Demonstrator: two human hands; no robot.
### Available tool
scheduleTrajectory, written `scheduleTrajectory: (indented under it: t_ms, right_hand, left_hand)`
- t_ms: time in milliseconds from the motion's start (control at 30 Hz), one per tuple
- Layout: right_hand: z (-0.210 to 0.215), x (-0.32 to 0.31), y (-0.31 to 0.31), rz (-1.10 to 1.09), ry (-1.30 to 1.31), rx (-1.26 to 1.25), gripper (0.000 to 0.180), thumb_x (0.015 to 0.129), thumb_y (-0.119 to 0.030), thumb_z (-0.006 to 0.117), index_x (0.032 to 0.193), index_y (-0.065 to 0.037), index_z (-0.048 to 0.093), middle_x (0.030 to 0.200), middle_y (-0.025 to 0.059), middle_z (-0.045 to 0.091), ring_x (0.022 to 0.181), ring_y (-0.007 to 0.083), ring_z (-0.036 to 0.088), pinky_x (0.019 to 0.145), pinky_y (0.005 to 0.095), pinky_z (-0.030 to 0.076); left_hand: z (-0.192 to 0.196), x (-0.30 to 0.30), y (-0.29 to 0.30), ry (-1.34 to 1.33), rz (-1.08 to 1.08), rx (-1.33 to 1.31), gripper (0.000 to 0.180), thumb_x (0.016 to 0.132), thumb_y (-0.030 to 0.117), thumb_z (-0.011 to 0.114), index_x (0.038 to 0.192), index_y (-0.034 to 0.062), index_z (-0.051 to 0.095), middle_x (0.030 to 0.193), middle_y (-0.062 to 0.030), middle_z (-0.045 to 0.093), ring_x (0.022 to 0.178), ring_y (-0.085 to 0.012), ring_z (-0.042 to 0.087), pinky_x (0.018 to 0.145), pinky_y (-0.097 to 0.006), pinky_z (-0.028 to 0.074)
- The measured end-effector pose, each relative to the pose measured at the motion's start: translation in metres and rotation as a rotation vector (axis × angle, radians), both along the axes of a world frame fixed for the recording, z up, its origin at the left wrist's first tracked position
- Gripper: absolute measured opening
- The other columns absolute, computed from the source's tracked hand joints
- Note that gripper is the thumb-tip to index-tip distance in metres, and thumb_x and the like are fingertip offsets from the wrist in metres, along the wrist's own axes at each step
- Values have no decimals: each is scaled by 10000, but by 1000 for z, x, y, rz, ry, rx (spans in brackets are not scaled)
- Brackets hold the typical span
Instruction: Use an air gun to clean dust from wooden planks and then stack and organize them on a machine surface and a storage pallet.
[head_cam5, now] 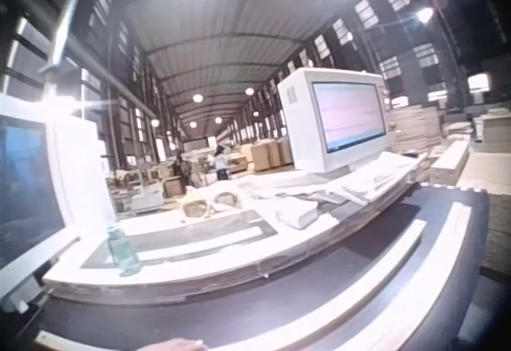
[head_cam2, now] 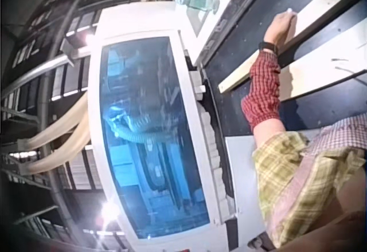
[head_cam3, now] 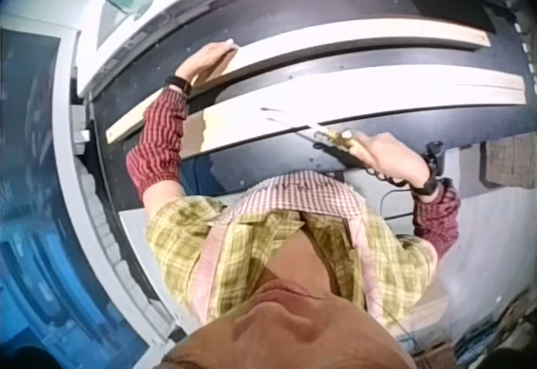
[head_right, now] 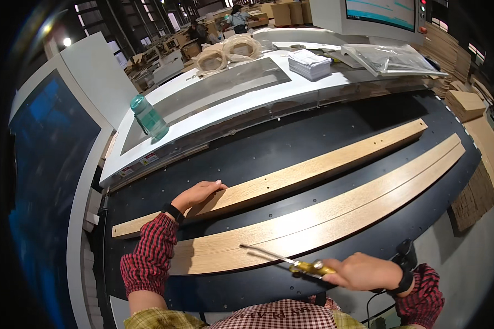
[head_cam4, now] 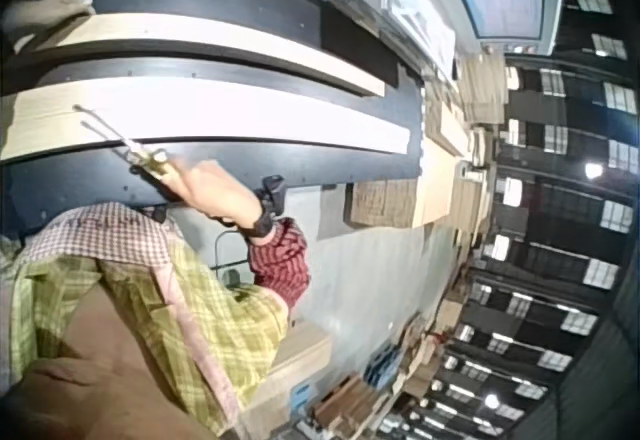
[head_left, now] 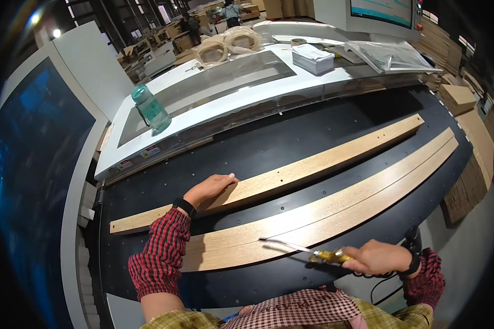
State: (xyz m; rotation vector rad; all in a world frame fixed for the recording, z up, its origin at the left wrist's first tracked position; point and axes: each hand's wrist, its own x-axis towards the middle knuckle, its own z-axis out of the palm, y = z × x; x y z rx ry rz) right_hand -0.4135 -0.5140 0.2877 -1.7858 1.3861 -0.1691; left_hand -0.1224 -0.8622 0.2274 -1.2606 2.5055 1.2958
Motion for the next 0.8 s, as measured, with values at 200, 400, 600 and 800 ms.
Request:
scheduleTrajectory:
  t_ms: [200, 400, 600, 800]
  right_hand:
    - [2, -51, 6, -301, 89, -80, 369, 968, -357, 399, 1115, -38, 513, 587, 167, 575, 544, 359, 591, 529, 426, 478]
    - [16, -207, 55, -1136, 443, 61, 435, 951, -359, 388, 778, 0, 563, 654, 116, 632, 541, 220, 631, 479, 363, 502]
    - [20, -226, 108, -1275, 432, -20, 448, 935, -298, 360, 751, 61, 555, 612, 170, 605, 482, 243, 620, 493, 363, 521]
    - [22, -238, 93, -1349, 509, -61, 488, 922, -316, 365, 673, 60, 552, 593, 154, 611, 502, 260, 630, 504, 371, 519]
  left_hand:
    - [-17, -29, -3, 257, -251, -46, 486, 978, 403, 363, 1050, -11, 606, 986, -169, 635, 918, -239, 580, 858, -338, 429]
    - [-1, -30, 46, -5, -213, -393, 861, 673, 297, 780, 1335, -48, 351, 1205, -258, 531, 1142, -357, 518, 942, -368, 426]
    - [-32, -55, 38, -64, -296, -690, 630, 590, 332, 838, 963, -9, 462, 940, -191, 546, 929, -366, 544, 777, -416, 450]
    - [-24, -55, 41, -122, -250, -654, 612, 581, 344, 843, 899, -4, 453, 875, -174, 540, 862, -358, 550, 731, -406, 443]
